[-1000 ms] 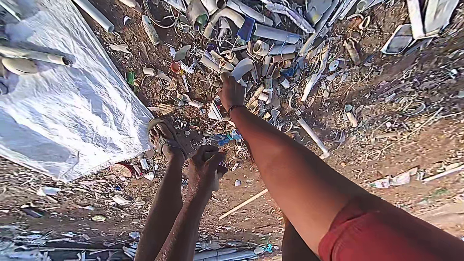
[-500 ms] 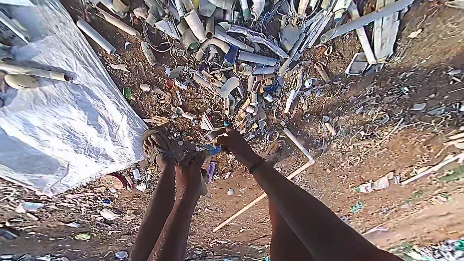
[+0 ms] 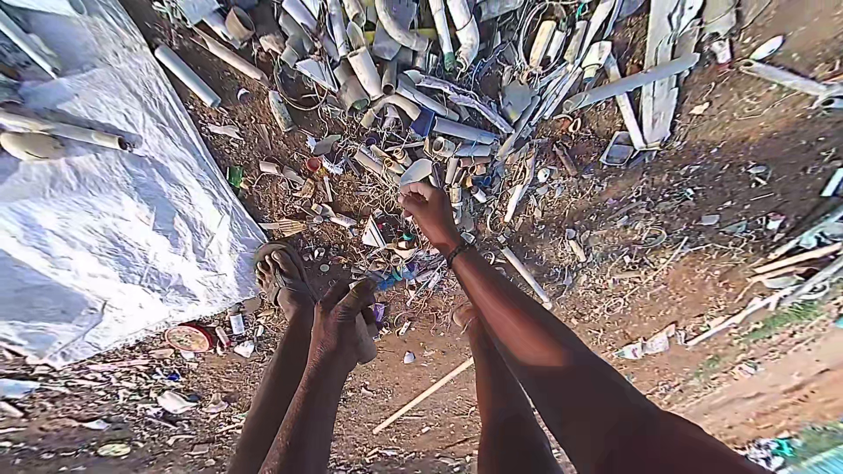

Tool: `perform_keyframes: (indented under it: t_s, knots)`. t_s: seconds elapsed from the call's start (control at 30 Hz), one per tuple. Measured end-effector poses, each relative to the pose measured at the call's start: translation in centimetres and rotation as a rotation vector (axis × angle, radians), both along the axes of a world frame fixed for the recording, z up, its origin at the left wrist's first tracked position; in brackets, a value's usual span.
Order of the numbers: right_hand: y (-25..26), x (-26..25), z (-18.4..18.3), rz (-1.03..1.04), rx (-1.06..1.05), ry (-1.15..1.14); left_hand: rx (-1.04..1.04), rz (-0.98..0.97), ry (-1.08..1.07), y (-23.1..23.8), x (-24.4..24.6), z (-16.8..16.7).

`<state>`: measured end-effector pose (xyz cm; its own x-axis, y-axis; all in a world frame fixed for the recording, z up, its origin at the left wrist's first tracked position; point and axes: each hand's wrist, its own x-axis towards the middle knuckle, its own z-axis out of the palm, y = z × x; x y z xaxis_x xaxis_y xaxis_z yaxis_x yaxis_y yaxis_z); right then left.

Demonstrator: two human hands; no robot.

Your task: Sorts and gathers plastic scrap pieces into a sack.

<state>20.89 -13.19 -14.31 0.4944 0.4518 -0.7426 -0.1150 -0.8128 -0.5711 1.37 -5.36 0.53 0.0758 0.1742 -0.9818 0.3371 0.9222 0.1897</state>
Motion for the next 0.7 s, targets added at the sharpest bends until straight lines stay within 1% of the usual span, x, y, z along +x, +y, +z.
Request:
perform_keyframes:
  t_s: [0.07, 0.13, 0.17, 0.27, 0.37, 0.4, 0.47, 0.53, 0.6, 0.63, 0.67, 0.7]
  knots:
    - [2.1, 2.5, -4.4, 0.104, -0.098, -0.247, -0.042, 0.048, -0.076, -0.1, -0.1, 0.1]
    - [3.6, 3.3, -7.0, 0.215, -0.159, -0.354, -0.055, 0.062, -0.125, -0.3, -0.3, 0.1]
    - [4.1, 3.2, -7.8, 0.260, -0.197, -0.362, -0.056, 0.063, -0.140, -0.4, -0.4, 0.0]
    - [4.1, 2.1, -8.5, 0.343, -0.287, -0.350, -0.061, 0.051, -0.148, -0.5, -0.2, 0.0]
    - [1.8, 0.9, -7.7, 0.401, -0.286, -0.326, -0.048, 0.039, -0.149, -0.4, 0.1, 0.1]
    - [0.8, 0.6, -7.3, 0.368, -0.292, -0.313, -0.045, 0.043, -0.144, -0.4, 0.1, 0.1]
    - [-1.5, 0.7, -6.3, 0.203, -0.282, -0.313, -0.041, 0.065, -0.136, -0.2, 0.2, 0.0]
    - [-3.3, 0.9, -5.6, -0.099, -0.280, -0.293, -0.045, 0.078, -0.135, -0.2, 0.2, -0.2]
    - [-4.5, 1.1, -6.0, -0.412, -0.266, -0.217, -0.047, 0.080, -0.132, -0.1, 0.1, -0.2]
    - [-4.8, 1.1, -6.5, -0.522, -0.239, -0.163, -0.048, 0.079, -0.127, -0.2, 0.1, -0.3]
    - [-4.8, 0.8, -6.8, -0.574, -0.201, -0.101, -0.048, 0.072, -0.123, -0.2, 0.1, -0.3]
    - [-4.4, 0.4, -7.1, -0.562, -0.168, -0.043, -0.047, 0.062, -0.120, -0.2, 0.1, -0.4]
